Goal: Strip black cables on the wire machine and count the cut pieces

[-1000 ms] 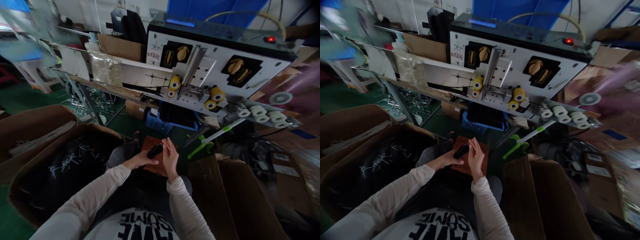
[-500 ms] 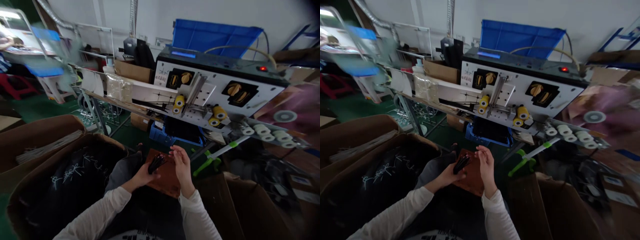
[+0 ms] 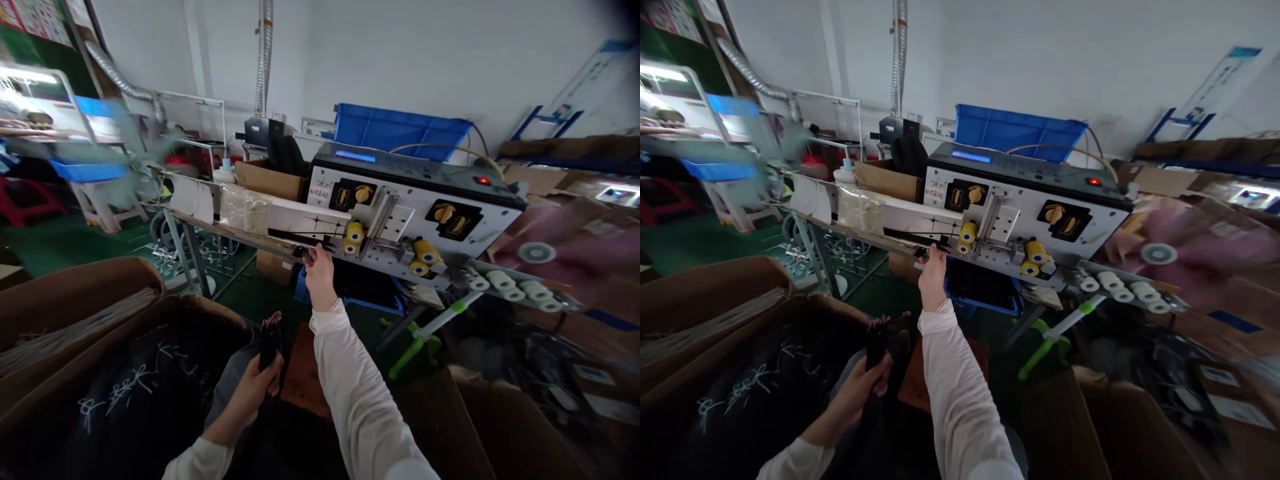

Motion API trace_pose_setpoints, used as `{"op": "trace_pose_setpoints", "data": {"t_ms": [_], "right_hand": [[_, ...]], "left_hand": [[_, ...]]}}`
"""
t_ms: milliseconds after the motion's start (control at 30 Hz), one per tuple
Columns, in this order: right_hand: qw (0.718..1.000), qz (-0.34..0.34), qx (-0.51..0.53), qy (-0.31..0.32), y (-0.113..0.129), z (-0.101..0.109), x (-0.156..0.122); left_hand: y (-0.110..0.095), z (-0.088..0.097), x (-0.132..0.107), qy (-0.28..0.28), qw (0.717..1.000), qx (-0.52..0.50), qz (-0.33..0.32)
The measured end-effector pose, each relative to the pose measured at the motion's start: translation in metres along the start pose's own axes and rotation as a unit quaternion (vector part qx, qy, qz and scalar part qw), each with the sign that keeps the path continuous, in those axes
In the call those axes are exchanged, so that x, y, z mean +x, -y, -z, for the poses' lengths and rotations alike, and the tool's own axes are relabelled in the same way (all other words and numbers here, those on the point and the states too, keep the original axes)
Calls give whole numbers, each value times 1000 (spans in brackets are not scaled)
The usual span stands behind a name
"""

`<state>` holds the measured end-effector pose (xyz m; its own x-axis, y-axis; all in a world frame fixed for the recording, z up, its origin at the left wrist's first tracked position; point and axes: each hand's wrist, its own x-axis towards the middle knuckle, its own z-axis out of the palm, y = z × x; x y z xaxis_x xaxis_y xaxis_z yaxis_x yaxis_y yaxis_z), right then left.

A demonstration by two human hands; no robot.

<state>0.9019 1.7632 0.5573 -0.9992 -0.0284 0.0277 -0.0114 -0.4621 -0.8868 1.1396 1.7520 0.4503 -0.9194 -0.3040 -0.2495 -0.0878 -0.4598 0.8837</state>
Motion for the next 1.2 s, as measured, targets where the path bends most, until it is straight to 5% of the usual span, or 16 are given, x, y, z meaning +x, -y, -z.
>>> {"op": "trace_pose_setpoints", "data": {"t_ms": [400, 567, 700, 800, 867, 933, 1033, 1200], "right_hand": [[995, 66, -12, -72, 6, -27, 7], [990, 132, -5, -52, 7, -13, -25], [981, 185, 16, 52, 12, 39, -78], [952, 153, -101, 245, 35, 91, -115], [870, 69, -218, 436, 57, 117, -134], [786, -15, -274, 554, 78, 132, -146], [761, -102, -262, 585, 92, 133, -150], [810, -136, -272, 502, 63, 129, -136]], "left_hand": [[-9, 9, -10, -19, 999, -35, -21], [-19, 9, -15, -27, 999, -27, -21], [-34, 17, -19, -22, 998, -26, -43], [-48, 22, -24, 8, 998, -48, -40], [-54, 21, -26, 34, 997, -57, -30], [-56, 13, -26, 60, 997, -44, -15], [-47, -7, -22, 83, 994, -43, 60], [-14, -35, -19, 69, 979, -111, 157]]}}
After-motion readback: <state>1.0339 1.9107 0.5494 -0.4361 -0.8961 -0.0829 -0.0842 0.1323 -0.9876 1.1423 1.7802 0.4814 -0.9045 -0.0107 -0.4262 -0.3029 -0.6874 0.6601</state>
